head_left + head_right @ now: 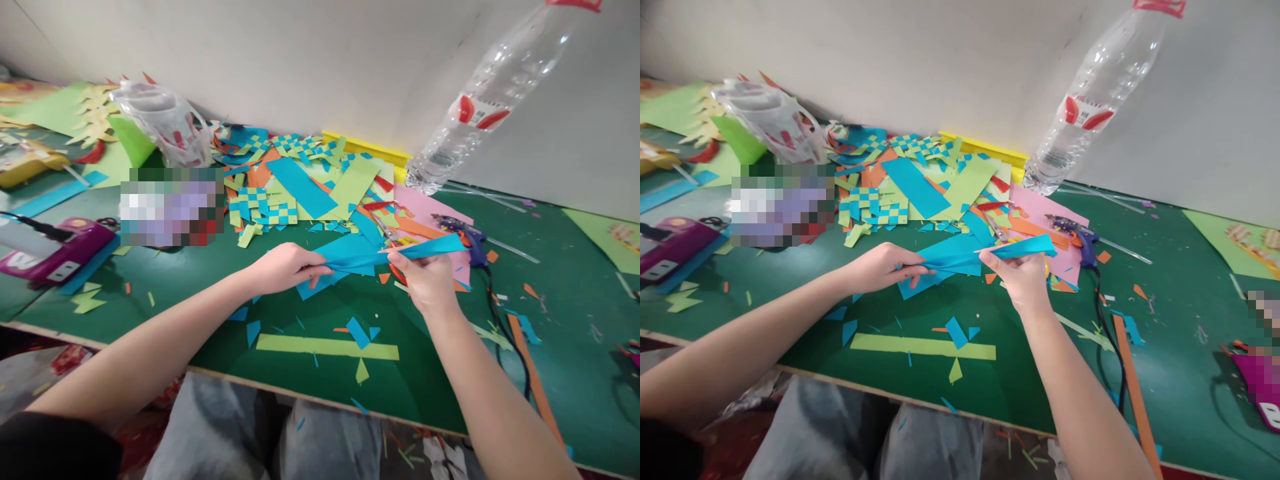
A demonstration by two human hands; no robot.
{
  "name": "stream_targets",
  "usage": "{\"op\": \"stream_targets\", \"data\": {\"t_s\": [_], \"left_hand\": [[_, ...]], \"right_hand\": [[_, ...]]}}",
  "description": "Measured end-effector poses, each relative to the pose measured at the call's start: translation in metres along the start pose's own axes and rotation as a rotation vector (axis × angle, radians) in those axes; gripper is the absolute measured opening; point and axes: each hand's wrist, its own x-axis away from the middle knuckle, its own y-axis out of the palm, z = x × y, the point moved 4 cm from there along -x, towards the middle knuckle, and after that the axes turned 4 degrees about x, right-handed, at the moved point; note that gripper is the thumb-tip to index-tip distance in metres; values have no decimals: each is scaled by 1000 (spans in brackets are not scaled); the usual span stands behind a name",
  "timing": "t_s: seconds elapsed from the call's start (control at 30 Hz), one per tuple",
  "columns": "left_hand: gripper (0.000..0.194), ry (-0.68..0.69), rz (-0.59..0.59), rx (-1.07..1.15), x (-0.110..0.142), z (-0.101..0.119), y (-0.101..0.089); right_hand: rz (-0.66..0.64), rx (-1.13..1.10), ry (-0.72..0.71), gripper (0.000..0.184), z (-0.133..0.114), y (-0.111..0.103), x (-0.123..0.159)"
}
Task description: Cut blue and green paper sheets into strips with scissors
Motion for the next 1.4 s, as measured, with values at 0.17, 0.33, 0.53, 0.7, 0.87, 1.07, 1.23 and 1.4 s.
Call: {"op": "stream_targets", "data": {"t_s": [0.17, 0.33, 0.53, 0.7, 0.87, 1.07, 1.23, 1.4], "left_hand": [[38, 21, -12, 5, -1, 0, 2], [38, 44, -31, 5, -1, 5, 3], [33, 103, -38, -37, -2, 9, 4], [36, 134, -82, -2, -1, 10, 6], [36, 124, -96, 74, 0, 12, 6], [40, 77, -164, 245, 2, 12, 7], [44, 11, -204, 315, 3, 11, 7], [44, -35, -192, 306, 2, 9, 6]], "right_hand": [[78, 39, 28, 21, 1, 0, 1], [133, 37, 22, 23, 0, 1, 3], [166, 109, 25, 24, 5, 0, 4], [169, 177, 16, 26, 7, -1, 4], [160, 232, 18, 28, 6, -2, 5], [179, 423, -134, 28, -10, 0, 9], [198, 606, -423, 26, -25, 2, 13], [186, 563, -302, 27, -20, 0, 12]]}}
